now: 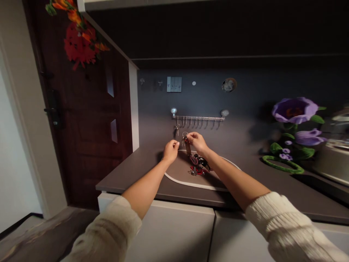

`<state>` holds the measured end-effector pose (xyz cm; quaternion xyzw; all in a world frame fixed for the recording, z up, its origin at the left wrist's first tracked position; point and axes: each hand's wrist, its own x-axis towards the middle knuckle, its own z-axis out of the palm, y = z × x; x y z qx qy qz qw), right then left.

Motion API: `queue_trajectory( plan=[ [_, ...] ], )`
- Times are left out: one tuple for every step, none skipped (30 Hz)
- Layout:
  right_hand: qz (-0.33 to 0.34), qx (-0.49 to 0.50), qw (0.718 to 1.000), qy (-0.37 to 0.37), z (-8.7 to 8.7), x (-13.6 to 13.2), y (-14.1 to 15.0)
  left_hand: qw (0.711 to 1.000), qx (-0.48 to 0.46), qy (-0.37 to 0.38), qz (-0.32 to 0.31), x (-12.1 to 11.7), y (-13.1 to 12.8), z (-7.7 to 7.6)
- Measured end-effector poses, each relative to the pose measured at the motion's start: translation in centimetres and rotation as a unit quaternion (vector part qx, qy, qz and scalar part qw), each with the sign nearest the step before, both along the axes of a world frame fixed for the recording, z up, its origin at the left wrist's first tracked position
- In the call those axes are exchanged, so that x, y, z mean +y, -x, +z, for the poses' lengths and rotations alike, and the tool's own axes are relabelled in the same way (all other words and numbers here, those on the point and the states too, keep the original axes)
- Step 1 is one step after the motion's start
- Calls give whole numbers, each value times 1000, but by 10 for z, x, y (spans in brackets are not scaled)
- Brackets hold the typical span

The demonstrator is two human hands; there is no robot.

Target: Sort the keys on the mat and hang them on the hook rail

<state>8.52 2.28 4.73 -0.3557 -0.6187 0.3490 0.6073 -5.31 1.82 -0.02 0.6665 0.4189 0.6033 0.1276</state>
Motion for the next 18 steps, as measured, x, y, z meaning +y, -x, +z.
queue_trajectory(
  plan=[
    [-5,7,1000,4,5,4,2,1000,11,1,6,0,0,-1],
    [-11,14,1000,8,9,8,4,1000,22,2,13,0,0,-1],
    [-19,23,999,15,14,12,6,999,33,2,22,0,0,-1],
    [-25,30,999,22,19,17,8,999,43,2,31,0,0,-2],
    [-33,38,998,28,24,21,10,998,53,1,40,0,0,-2],
    [-41,46,998,31,28,25,13,997,62,0,47,0,0,-2],
    [-49,53,997,33,32,28,15,996,69,1,53,0,0,-3],
    [-57,59,996,33,36,32,17,996,75,2,58,0,1,-3],
    [-66,65,995,33,38,36,19,995,79,3,63,0,1,-3],
    [-75,71,994,34,41,40,21,994,82,4,66,1,1,-3],
    [-86,76,993,34,43,43,23,994,83,5,69,1,1,-4],
    [-98,81,991,35,44,47,25,994,83,5,71,1,1,-4],
    [-109,85,990,36,45,51,26,994,83,5,71,2,1,-4],
    [-117,87,988,39,45,54,28,994,83,4,70,2,1,-4],
    [-123,88,988,42,45,58,29,994,83,3,70,2,1,-4],
    [-127,88,987,45,45,61,30,994,84,3,71,2,1,-5],
    [-129,87,987,46,44,64,31,994,85,2,72,2,1,-5],
    [-130,87,987,46,44,66,32,993,86,2,75,3,1,-5]
  ],
)
